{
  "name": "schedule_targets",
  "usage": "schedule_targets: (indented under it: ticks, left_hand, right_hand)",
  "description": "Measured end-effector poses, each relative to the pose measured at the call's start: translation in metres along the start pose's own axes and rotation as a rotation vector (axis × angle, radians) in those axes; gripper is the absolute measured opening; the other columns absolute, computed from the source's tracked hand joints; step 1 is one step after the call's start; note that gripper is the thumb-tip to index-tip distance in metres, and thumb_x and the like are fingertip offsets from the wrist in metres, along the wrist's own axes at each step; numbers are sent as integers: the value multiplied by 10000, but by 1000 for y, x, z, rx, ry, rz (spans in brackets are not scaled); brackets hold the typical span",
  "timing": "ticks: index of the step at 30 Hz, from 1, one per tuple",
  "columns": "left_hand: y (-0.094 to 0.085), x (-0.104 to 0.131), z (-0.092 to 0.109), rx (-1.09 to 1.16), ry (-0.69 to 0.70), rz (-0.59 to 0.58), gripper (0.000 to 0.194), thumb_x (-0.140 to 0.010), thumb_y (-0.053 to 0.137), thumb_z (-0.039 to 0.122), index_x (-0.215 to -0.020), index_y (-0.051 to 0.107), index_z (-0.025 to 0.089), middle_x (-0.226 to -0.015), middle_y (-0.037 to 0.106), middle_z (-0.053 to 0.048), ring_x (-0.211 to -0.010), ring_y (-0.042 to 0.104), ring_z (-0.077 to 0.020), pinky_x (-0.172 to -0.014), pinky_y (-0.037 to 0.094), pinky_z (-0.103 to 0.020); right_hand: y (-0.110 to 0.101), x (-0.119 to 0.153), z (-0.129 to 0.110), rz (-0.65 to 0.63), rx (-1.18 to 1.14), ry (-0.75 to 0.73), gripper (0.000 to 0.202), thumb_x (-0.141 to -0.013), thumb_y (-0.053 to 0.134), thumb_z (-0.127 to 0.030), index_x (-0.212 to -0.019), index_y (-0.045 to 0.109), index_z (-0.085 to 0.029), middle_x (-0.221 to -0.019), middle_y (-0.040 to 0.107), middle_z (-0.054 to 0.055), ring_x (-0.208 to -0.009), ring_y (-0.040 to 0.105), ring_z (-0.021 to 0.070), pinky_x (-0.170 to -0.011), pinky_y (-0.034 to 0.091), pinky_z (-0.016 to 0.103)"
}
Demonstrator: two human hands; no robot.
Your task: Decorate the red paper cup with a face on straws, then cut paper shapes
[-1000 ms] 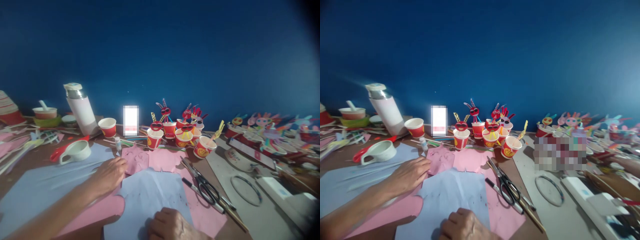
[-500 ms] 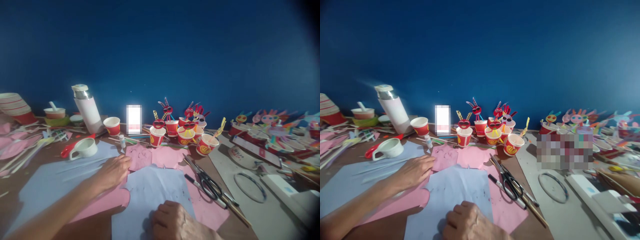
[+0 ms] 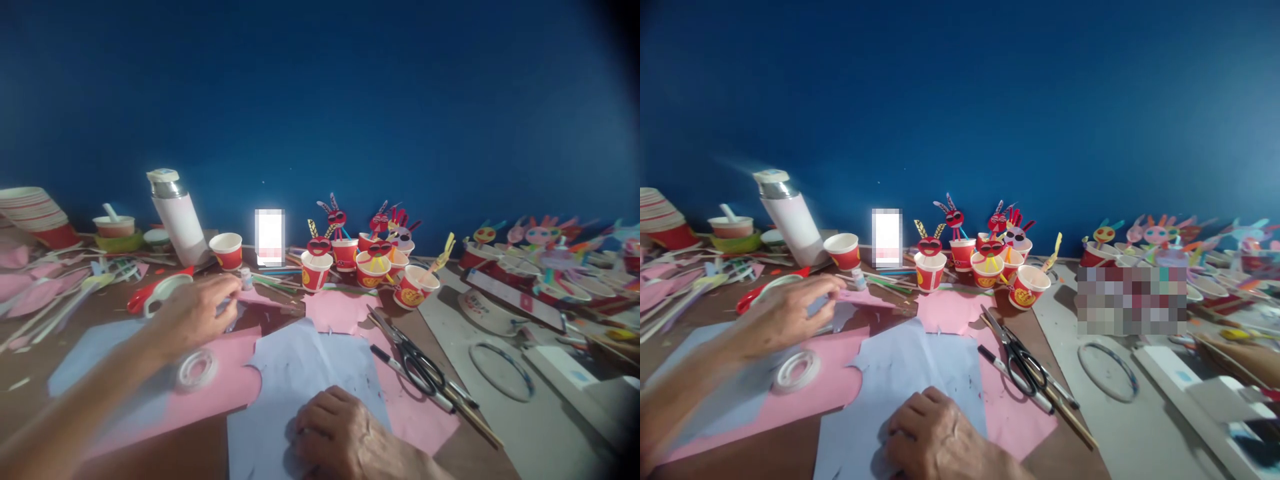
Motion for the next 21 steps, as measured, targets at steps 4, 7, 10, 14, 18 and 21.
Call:
schedule_targets:
  ticks: [4, 7, 10, 14, 18, 21]
  left_hand:
    - [-18, 9, 2, -37, -192, 132, 132, -808, 484, 225, -920, 553, 226, -885, 656, 24, -695, 583, -141, -684, 433, -284]
    - [-12, 22, 27, 66, -47, 216, 87, -808, 502, 203, -881, 544, 224, -864, 661, 27, -737, 602, -136, -701, 457, -263]
    - [13, 35, 56, 175, 174, 122, 106, -827, 480, 149, -888, 533, 217, -944, 658, 2, -863, 613, -137, -771, 471, -252]
    - [49, 52, 77, 236, 334, -29, 143, -848, 434, 92, -891, 525, 195, -1000, 643, -36, -912, 603, -137, -793, 480, -239]
    - [70, 67, 77, 236, 386, -167, 187, -852, 399, 63, -916, 527, 184, -1007, 634, -48, -915, 596, -152, -810, 486, -263]
    - [75, 76, 75, 237, 409, -196, 220, -859, 372, 54, -917, 541, 184, -1017, 628, -51, -926, 580, -166, -835, 471, -288]
  right_hand:
    - [-15, -7, -7, -90, -22, 43, 212, -797, 591, -403, -806, 550, -195, -947, 650, -22, -796, 557, 141, -655, 383, 290]
    - [-25, -12, -13, -200, -3, 123, 202, -769, 629, -362, -837, 551, -188, -963, 643, -10, -793, 542, 149, -666, 376, 300]
    - [-30, -14, -17, -221, 15, 129, 234, -776, 622, -397, -849, 549, -187, -962, 641, 1, -774, 528, 150, -656, 368, 307]
    - [-30, -14, -19, -220, 43, 97, 250, -815, 559, -431, -793, 554, -182, -861, 641, 20, -719, 519, 154, -616, 361, 304]
    - [-32, -15, -22, -179, 73, 22, 296, -845, 512, -424, -685, 554, -179, -714, 607, 8, -638, 511, 146, -557, 337, 299]
    - [-37, -16, -26, -129, 84, -52, 343, -877, 478, -364, -590, 524, -182, -592, 554, -18, -524, 452, 124, -492, 290, 288]
Point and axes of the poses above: each hand's wrist, its own x-axis away from the middle knuckle, its own y-axis out of the palm, z = x × y, the point moved 3 cm from there along -x, towards the middle knuckle
